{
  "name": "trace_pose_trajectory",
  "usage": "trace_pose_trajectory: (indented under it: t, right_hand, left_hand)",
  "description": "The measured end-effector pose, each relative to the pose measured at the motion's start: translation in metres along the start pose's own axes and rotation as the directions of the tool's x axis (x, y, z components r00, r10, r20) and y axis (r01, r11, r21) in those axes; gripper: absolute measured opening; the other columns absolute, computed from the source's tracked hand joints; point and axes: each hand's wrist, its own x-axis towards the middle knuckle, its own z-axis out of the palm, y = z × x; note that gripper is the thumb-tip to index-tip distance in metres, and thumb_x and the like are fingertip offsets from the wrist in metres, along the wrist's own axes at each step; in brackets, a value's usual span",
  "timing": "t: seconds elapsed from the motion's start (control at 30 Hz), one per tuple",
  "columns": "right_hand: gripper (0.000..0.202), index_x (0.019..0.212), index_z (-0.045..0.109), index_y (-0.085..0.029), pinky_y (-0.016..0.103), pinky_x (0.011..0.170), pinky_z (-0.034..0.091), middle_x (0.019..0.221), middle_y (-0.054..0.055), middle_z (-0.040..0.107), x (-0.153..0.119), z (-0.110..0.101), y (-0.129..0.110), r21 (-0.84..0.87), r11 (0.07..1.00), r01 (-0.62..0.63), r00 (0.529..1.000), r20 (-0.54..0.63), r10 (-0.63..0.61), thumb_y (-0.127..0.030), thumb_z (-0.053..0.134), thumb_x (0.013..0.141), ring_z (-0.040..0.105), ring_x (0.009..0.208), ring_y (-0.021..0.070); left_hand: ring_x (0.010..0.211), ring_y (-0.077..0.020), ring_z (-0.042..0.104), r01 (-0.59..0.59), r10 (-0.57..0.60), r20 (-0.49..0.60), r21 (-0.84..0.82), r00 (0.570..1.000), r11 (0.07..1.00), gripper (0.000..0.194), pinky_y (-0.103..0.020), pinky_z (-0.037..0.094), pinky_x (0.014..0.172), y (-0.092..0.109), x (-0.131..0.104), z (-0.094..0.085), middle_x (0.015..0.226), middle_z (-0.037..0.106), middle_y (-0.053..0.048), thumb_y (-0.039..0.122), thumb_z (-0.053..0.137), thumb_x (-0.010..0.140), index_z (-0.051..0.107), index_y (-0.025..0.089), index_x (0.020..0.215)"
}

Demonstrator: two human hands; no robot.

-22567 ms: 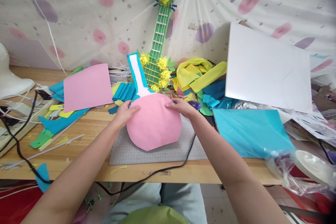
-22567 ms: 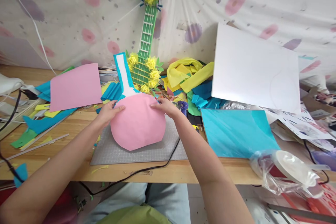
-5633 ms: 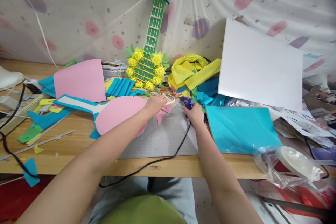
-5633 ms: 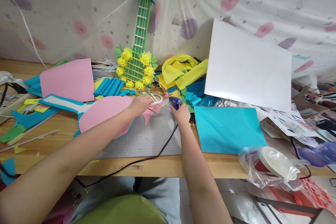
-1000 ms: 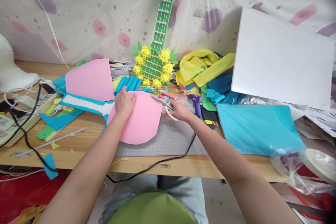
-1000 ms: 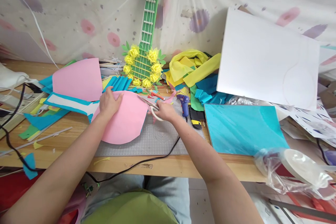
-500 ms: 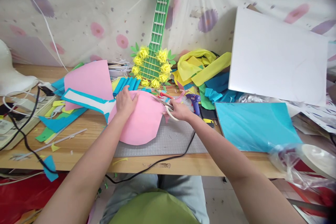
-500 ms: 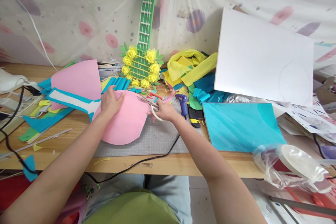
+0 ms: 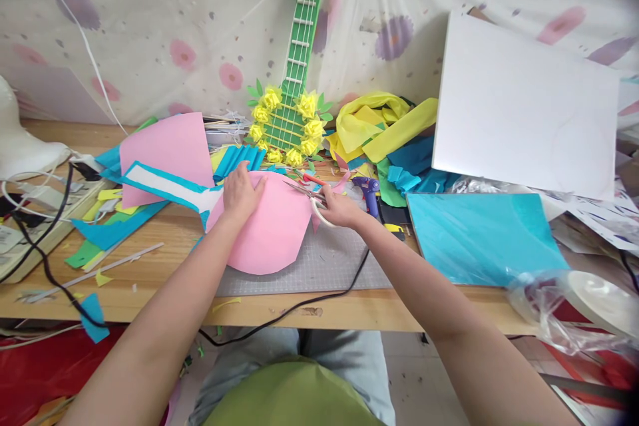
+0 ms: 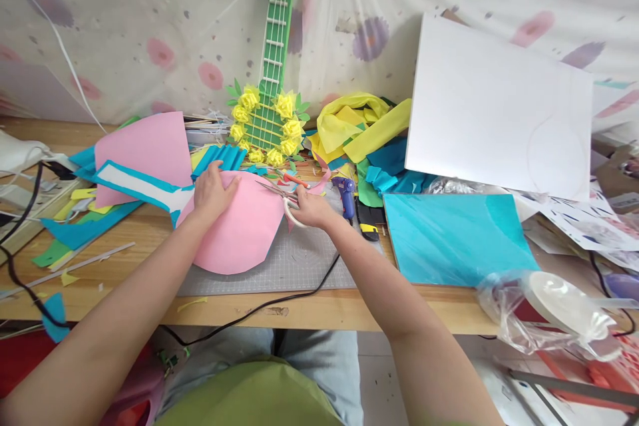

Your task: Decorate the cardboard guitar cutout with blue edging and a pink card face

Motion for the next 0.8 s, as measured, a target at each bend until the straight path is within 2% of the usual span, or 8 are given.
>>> trace_pose_trajectory:
  t: [0.23,0.47,0.8]
  right_hand:
    - [0.039,0.104,0.040,-0.016,0.029,0.058,0.036,0.088,0.011,0.065,0.0056,0.0050,0.0006,-0.031,1.000,0.001,0.999,-0.050,-0.002,-0.048,0.038,0.082,0.060,0.076,0.0269]
    - [0.038,0.106,0.042,-0.015,0.027,0.058,0.032,0.082,0.009,0.065,0.0060,0.0043,0.0020,-0.114,0.993,-0.018,0.995,-0.099,0.007,-0.045,0.041,0.082,0.059,0.068,0.0234]
    - [0.041,0.102,0.047,-0.015,0.026,0.053,0.026,0.079,0.009,0.064,0.0082,-0.0007,0.0095,-0.131,0.991,-0.017,0.998,-0.065,0.009,-0.050,0.041,0.082,0.057,0.067,0.0213]
  left_hand:
    - [0.108,-0.0310,0.051,0.016,-0.016,0.016,-0.004,1.000,1.000,0.056,-0.040,0.036,0.092,0.0008,0.0006,0.0008,0.114,0.057,-0.017,0.044,0.046,0.080,0.041,0.009,0.124]
    - [0.107,-0.0312,0.052,0.005,-0.005,0.020,-0.009,1.000,1.000,0.056,-0.040,0.037,0.092,0.0009,0.0012,0.0023,0.115,0.057,-0.017,0.044,0.047,0.080,0.040,0.010,0.125]
    - [0.108,-0.0308,0.051,-0.020,0.020,0.024,-0.003,1.000,1.000,0.056,-0.040,0.036,0.093,0.0046,0.0010,0.0006,0.115,0.056,-0.017,0.043,0.047,0.081,0.039,0.010,0.126]
